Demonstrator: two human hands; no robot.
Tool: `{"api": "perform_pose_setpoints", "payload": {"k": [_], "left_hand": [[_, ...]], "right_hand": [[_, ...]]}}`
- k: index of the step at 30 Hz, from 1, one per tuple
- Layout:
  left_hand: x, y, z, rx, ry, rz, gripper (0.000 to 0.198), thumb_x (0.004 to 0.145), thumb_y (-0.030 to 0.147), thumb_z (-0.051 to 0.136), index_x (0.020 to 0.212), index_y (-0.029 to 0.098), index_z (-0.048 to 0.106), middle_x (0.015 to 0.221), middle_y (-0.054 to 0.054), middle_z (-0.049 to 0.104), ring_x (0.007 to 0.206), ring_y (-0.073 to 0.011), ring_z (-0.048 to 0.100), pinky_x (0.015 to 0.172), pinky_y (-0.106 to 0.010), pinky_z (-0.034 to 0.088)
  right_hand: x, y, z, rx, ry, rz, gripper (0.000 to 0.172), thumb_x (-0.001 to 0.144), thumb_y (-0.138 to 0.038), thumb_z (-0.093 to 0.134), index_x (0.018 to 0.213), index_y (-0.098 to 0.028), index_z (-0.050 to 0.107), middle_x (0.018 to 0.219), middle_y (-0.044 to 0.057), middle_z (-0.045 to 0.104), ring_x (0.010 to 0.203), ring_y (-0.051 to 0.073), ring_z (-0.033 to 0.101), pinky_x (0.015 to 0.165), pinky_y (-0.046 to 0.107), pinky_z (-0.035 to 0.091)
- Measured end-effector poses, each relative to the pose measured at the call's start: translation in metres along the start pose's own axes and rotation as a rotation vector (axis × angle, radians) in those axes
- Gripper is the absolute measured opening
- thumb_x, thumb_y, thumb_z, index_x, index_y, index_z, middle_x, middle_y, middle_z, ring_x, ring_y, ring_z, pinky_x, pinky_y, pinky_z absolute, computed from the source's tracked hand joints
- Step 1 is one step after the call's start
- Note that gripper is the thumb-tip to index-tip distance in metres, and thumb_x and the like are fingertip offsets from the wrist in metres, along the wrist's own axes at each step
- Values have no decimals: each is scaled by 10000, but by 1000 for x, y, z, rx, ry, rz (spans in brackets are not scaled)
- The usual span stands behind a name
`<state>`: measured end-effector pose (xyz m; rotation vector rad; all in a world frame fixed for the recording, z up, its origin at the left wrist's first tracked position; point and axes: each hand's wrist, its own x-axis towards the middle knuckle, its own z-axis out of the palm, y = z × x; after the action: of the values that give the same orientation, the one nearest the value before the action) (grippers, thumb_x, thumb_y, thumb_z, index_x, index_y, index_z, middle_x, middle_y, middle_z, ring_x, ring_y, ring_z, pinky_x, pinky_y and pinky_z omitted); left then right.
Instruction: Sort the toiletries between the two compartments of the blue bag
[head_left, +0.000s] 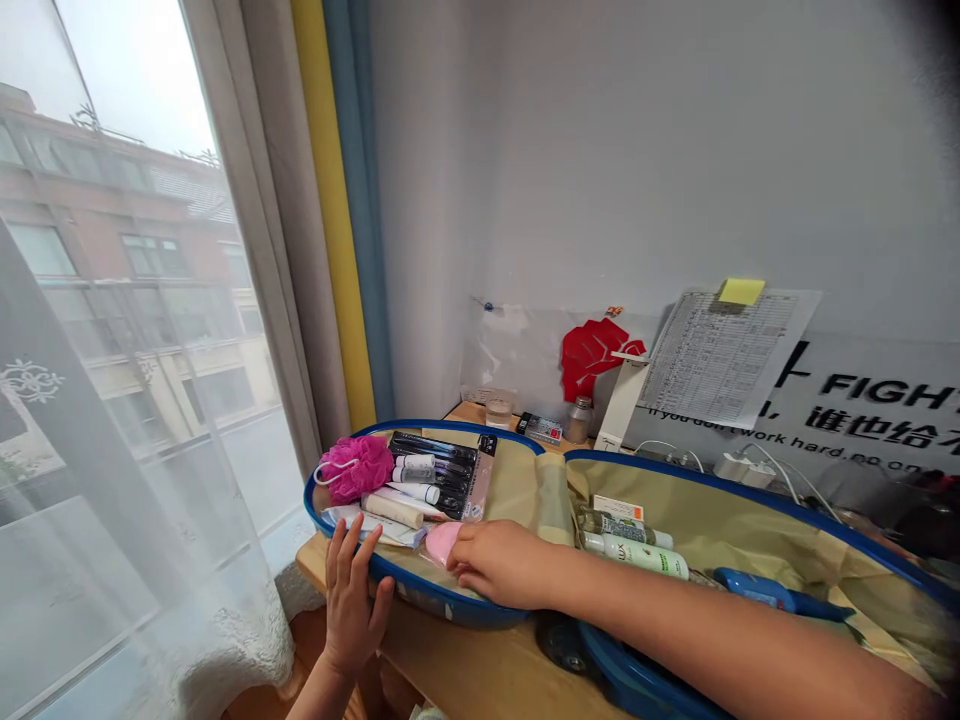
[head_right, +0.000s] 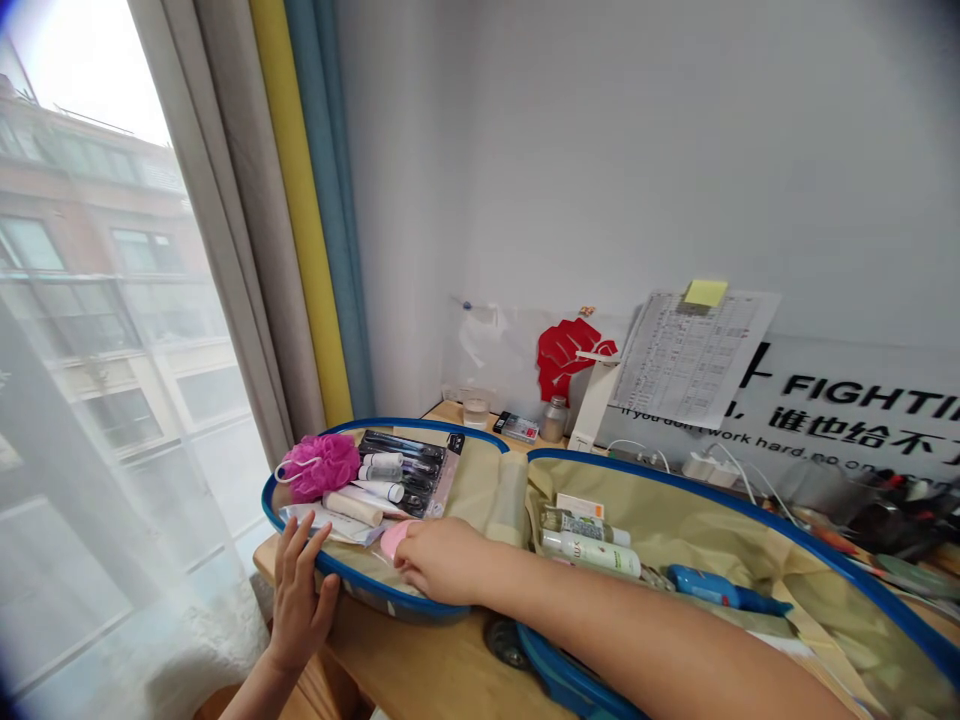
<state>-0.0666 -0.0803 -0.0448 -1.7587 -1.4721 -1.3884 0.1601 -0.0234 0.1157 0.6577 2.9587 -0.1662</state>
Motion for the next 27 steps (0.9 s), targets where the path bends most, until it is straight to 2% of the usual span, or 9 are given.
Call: {"api": "perform_pose_setpoints", "payload": {"k": [3, 11, 17, 20, 23, 27], "left_hand": [[1, 1, 0, -1, 5, 8, 520, 984, 325, 413, 1493, 250, 343, 1572, -135, 337, 1514, -318, 192, 1205, -577, 208], [-1, 0, 1, 15, -2, -24, 525, 972, 339, 421, 1484, 239, 363, 1556, -139, 368, 1510, -335, 203, 1198, -598, 223], [0, -1, 0, 4, -2, -4, 519, 975, 317, 419, 1487, 258, 356, 1563, -127, 355, 1512, -322, 200, 1203, -584, 219], [1, 0, 0, 0, 6, 3, 511, 982, 305, 413, 1487, 263, 352, 1567, -123, 345, 1518, -308, 183, 1212, -575, 197], [1, 0, 0, -3, 9, 10, 512, 984, 308, 411, 1489, 258, 347, 1572, -125, 336, 1518, -314, 179, 1212, -581, 190], [1, -1, -1, -12, -1, 6, 515, 983, 301, 419, 1490, 263, 343, 1577, -121, 328, 1521, -312, 171, 1217, -582, 176]], "right_hand": [[-2, 6, -3, 74, -20, 13, 302, 936, -388, 538, 1056, -173, 712, 1073, 80, 712, 950, 183, 649, 776, 257, 461], [-10, 13, -6, 234, -9, 56, 318, 916, -404, 548, 1079, -190, 718, 1088, 67, 719, 980, 189, 653, 831, 265, 480], [-21, 21, -24, 340, 121, 153, 404, 931, -415, 490, 1228, -196, 655, 1260, 80, 663, 1145, 214, 611, 984, 325, 454], [-37, 34, -44, 364, 218, 239, 378, 945, -403, 444, 1164, -197, 674, 1239, 81, 671, 1141, 206, 607, 1003, 336, 437], [-62, 52, -62, 365, 281, 357, 386, 944, -422, 413, 1134, -212, 675, 1180, 77, 691, 1055, 206, 630, 936, 342, 459], [-102, 79, -67, 326, 252, 505, 377, 919, -432, 422, 1079, -208, 679, 1065, 76, 714, 942, 218, 640, 853, 356, 465]]}}
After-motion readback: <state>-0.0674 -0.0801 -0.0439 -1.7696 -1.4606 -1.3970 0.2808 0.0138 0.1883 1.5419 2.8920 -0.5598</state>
